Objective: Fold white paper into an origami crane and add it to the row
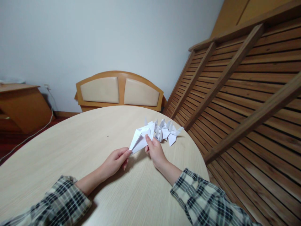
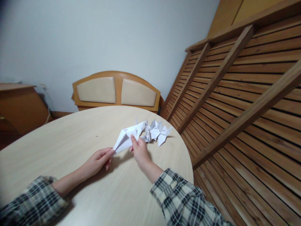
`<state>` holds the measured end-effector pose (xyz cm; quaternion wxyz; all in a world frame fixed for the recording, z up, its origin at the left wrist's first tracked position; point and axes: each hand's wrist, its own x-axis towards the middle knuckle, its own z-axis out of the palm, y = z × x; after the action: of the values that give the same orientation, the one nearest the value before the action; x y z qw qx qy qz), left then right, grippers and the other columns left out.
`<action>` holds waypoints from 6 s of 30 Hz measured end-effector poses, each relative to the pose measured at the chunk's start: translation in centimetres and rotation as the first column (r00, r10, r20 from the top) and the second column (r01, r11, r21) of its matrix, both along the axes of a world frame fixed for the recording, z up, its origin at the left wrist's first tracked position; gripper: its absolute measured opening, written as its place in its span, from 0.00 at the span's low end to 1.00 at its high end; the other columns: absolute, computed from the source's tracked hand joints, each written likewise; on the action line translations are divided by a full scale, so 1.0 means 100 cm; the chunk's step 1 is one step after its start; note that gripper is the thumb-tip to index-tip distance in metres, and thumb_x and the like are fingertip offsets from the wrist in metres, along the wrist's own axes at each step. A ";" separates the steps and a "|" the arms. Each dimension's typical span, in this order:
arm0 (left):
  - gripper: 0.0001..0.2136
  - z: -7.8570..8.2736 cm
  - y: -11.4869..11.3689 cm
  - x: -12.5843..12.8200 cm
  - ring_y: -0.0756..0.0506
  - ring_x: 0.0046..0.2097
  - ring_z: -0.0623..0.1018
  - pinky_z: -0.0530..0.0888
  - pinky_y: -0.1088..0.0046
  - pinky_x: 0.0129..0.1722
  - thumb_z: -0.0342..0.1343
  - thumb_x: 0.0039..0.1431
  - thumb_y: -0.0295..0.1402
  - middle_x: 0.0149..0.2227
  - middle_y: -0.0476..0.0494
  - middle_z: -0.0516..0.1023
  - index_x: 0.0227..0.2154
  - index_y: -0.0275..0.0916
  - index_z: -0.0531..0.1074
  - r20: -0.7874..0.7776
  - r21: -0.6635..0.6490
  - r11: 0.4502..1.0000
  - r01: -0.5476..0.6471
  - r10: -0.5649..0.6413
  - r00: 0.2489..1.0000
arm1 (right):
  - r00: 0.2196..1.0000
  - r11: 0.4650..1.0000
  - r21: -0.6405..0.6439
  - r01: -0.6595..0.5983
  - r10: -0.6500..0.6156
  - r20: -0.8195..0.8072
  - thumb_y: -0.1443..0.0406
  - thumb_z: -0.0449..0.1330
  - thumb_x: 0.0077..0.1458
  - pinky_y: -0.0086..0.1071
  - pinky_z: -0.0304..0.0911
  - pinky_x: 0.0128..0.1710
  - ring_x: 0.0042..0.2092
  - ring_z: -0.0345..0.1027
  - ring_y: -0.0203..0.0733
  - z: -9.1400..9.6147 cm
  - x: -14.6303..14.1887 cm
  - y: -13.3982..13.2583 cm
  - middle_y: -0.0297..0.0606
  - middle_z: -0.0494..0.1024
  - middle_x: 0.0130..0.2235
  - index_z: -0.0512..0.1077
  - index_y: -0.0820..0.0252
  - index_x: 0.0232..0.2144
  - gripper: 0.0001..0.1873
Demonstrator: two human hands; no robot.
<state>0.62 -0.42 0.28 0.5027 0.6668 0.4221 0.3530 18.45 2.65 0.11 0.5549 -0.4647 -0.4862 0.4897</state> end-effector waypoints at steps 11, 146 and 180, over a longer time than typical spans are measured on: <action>0.20 0.003 0.004 -0.004 0.48 0.26 0.67 0.64 0.72 0.28 0.52 0.53 0.51 0.22 0.47 0.72 0.24 0.37 0.71 -0.019 0.003 0.999 0.034 -0.034 0.999 | 0.902 0.938 0.039 -0.346 0.320 0.289 0.45 0.54 0.55 0.25 0.47 0.17 0.17 0.54 0.30 0.001 -0.002 -0.011 0.27 0.63 0.15 0.64 0.60 0.21 0.26; 0.17 0.008 0.004 0.000 0.45 0.30 0.70 0.66 0.70 0.33 0.61 0.47 0.47 0.27 0.44 0.76 0.28 0.35 0.75 0.202 -0.165 0.986 -0.017 0.051 0.978 | 0.885 0.876 0.271 -0.399 0.292 0.362 0.68 0.54 0.59 0.31 0.63 0.37 0.38 0.68 0.38 0.009 -0.004 -0.018 0.36 0.76 0.36 0.75 0.58 0.39 0.10; 0.20 0.001 0.009 -0.001 0.49 0.26 0.68 0.64 0.73 0.28 0.61 0.48 0.51 0.23 0.50 0.71 0.26 0.36 0.71 0.313 -0.274 0.951 -0.147 0.233 0.921 | 0.940 0.943 0.153 -0.294 0.256 0.228 0.63 0.53 0.60 0.25 0.52 0.19 0.22 0.56 0.31 0.003 -0.003 -0.016 0.28 0.63 0.23 0.70 0.57 0.43 0.11</action>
<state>0.53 0.44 0.35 0.6095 0.4839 0.4319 0.4557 18.13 1.08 0.41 0.4685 -0.3863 -0.6444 0.4648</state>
